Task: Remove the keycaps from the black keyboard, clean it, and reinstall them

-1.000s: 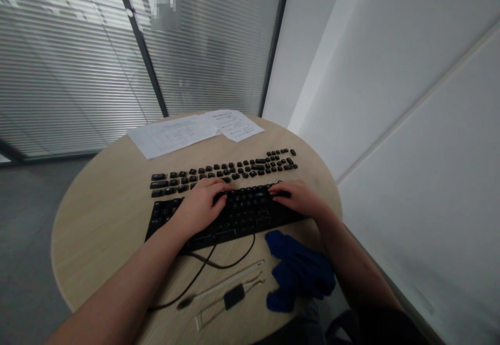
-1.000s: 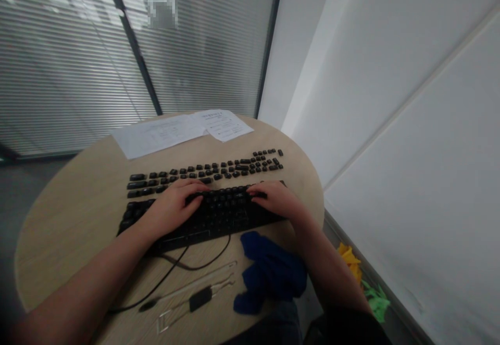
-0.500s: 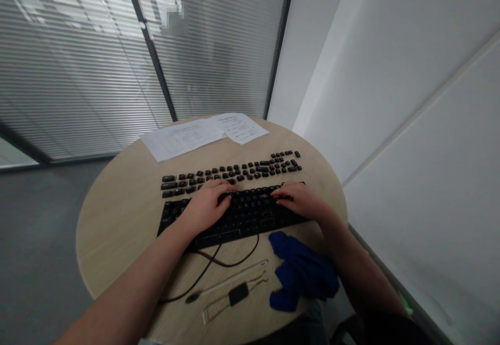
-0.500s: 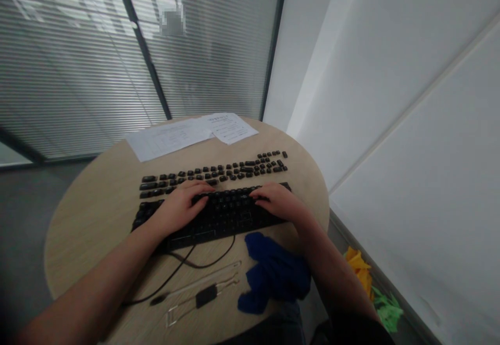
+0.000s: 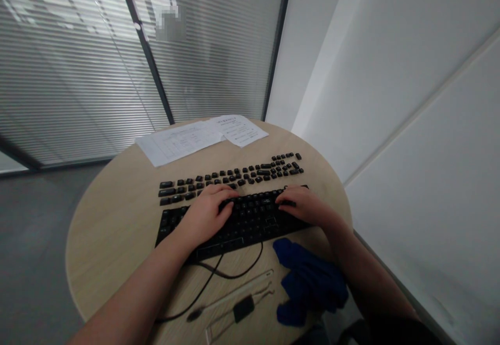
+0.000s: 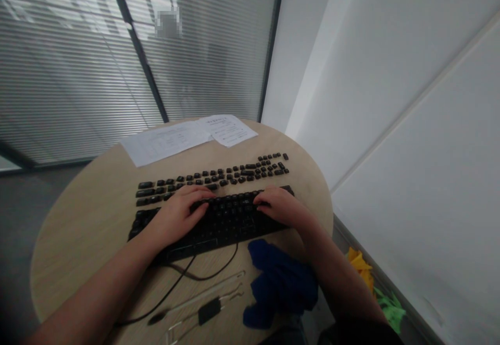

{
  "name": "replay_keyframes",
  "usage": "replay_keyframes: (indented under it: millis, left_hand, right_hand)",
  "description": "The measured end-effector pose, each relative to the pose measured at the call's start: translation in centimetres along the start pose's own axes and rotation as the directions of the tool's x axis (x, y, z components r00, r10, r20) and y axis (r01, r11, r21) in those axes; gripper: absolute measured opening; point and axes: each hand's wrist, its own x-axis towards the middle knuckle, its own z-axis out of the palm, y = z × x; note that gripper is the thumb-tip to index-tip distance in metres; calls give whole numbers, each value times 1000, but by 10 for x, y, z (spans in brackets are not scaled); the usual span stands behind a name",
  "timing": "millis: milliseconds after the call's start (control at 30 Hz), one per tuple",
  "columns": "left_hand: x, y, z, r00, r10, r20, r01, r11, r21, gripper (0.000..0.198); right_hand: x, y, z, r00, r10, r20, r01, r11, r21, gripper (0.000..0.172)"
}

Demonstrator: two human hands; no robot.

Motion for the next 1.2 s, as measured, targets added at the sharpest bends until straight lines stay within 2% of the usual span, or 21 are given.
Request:
replay_keyframes:
  millis: [133,367,567,733,833,900,1000,1067,1200]
  left_hand:
    - [0,2,-2,999,-26,-28,27,999,20,32]
    - [1,2,0,999,-37,-29,38,999,32,33]
    - [0,-2,4,999,-26,20,25,999,22,30]
    - [-1,-2,5,999,-35,18,34,999,32,28]
    - [-1,-3,6,999,-41,24,40,999,31,27]
    - [-1,-4,6,998,-46,31,45,999,22,27]
    - [-1,-4,7,998,-43,40,43,999,7,26]
    - [-1,-5,6,998,-39,44,38,999,3,27]
    - [0,-5,4,998,-44,53,44,999,9,28]
  right_hand:
    - [-1,7,2,998,-36,-50,37,999,20,5]
    - [-1,3,-4,998,-31,-49,29,999,-46,8]
    - [3,-7,-7,999,11,-37,-15,992,-123,9]
    - [4,-9,-5,1000,11,5,-11,992,-127,9]
    - [7,-1,-15,999,-27,-30,24,996,-90,9]
    - [19,12,-27,993,-5,-120,-7,995,-101,13]
    - [52,42,-46,964,162,-210,-208,953,-221,16]
    - [80,64,-52,947,283,-154,-318,900,-298,19]
    - [126,97,-46,920,385,-71,-383,850,-361,19]
